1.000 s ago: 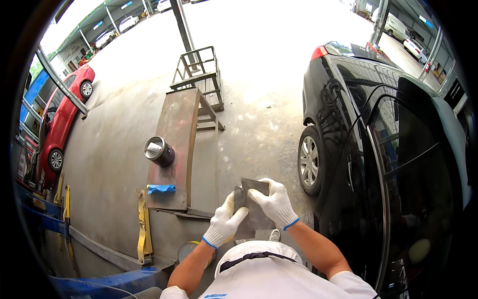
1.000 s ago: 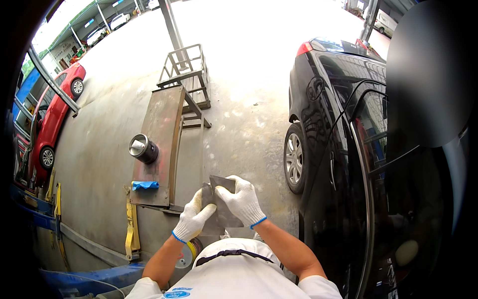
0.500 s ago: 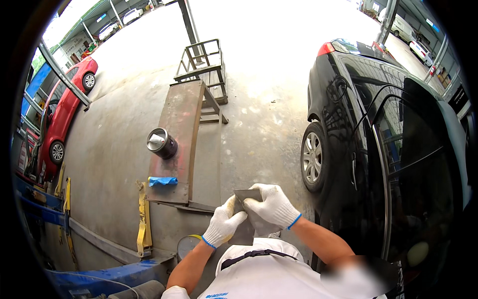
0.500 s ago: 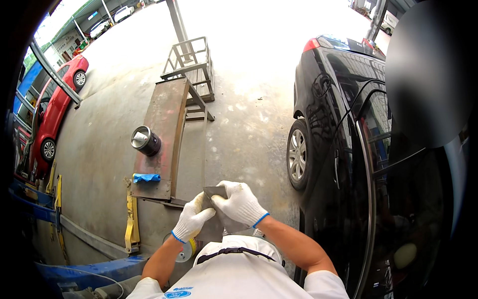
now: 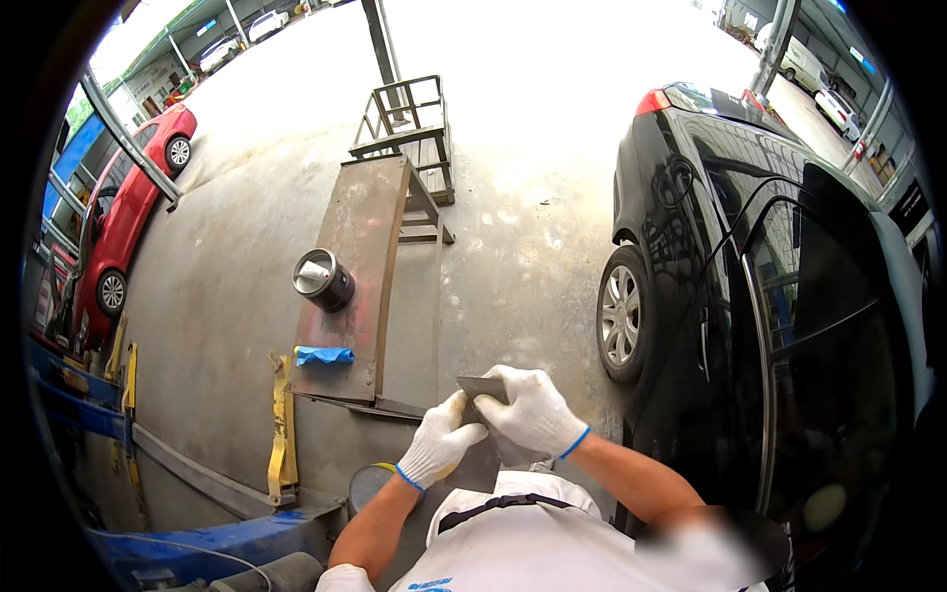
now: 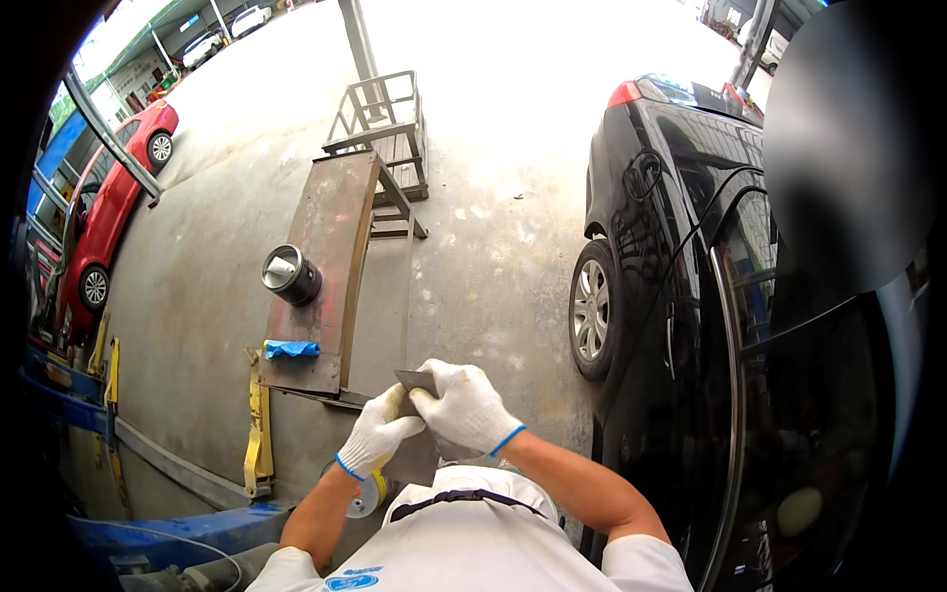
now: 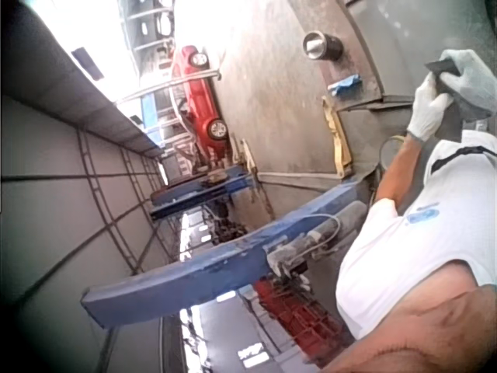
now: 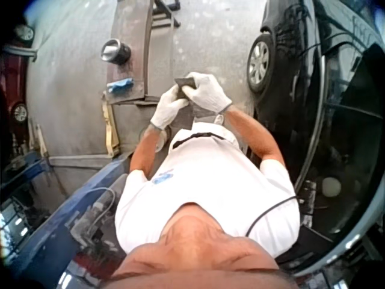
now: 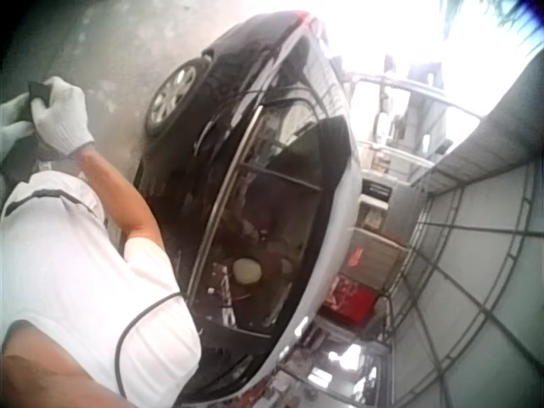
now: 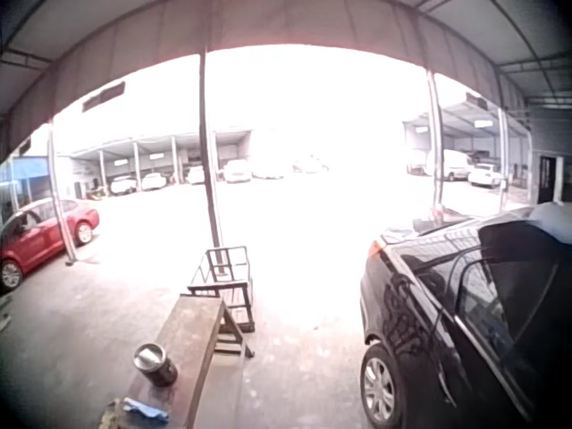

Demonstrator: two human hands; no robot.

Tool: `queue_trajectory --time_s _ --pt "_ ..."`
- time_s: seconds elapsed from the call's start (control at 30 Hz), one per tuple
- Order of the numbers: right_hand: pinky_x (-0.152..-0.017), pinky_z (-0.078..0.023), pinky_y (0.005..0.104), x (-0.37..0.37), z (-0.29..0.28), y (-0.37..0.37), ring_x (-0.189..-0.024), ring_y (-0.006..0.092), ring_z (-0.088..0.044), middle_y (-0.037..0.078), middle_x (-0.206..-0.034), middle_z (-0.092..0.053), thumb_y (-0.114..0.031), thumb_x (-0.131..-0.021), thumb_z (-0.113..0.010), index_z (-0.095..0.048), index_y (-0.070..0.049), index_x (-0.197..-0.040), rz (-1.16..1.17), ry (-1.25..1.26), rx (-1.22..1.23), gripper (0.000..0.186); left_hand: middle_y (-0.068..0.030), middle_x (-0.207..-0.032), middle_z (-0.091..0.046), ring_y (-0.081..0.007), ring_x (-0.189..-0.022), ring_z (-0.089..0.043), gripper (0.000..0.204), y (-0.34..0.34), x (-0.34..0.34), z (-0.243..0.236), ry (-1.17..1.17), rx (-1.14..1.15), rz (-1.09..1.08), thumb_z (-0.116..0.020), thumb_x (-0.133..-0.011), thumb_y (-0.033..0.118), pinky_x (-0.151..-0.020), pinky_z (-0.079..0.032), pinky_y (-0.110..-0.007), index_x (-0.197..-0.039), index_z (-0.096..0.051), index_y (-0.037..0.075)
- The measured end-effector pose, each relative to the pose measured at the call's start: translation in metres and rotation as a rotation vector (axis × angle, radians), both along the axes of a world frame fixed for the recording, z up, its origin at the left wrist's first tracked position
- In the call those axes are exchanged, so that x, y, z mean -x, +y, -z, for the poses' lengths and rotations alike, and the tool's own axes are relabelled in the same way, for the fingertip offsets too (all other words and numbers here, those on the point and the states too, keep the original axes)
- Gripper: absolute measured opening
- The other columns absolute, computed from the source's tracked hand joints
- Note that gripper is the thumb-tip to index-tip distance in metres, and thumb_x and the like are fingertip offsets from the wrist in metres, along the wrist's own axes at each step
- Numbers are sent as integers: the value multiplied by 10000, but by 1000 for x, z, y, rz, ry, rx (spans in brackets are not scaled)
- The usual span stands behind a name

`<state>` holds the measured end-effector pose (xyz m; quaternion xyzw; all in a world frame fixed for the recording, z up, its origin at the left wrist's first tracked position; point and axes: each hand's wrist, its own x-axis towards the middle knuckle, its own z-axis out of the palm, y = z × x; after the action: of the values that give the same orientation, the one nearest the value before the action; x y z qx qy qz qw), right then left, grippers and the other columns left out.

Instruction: The person puts on gloves and picks up a sanding block and a container of body filler. They open the container, apply the filler to the sanding block, and then apply it to the hood of a black car in a garage.

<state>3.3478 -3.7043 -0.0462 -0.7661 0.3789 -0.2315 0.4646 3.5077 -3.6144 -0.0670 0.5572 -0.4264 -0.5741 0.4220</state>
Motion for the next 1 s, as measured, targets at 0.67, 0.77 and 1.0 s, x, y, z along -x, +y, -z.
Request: queue_trajectory --time_s 0.67,0.77,1.0 --pt "-850 -569 364 1 10 -32 -947 301 -728 225 -1005 -729 -260 -819 -678 -679 8 -1135 65 -43 -196 415 -79 -1160 -667 -114 -1007 -612 494 -5 -15 7 279 -152 -3 -710 -827 3 -912 -498 -266 -1294 -578 -91" --pt "-944 -531 330 3 18 -23 -1057 232 -687 182 -1129 -721 -213 -831 -683 -663 2 -1206 -61 -98 -250 433 -95 -1159 -673 -131 -1026 -629 501 -15 -32 16 196 -277 107 -701 -843 38 -913 -511 -285 -1315 -575 -68" --pt "-883 -536 315 1 36 -35 -1027 171 -663 141 -1105 -718 -160 -854 -731 -617 33 -1256 248 -183 -210 460 -79 -1103 -704 -186 -1018 -675 401 2 -19 14 461 -65 -92 -628 -858 -40 -910 -518 -281 -1257 -632 -2"
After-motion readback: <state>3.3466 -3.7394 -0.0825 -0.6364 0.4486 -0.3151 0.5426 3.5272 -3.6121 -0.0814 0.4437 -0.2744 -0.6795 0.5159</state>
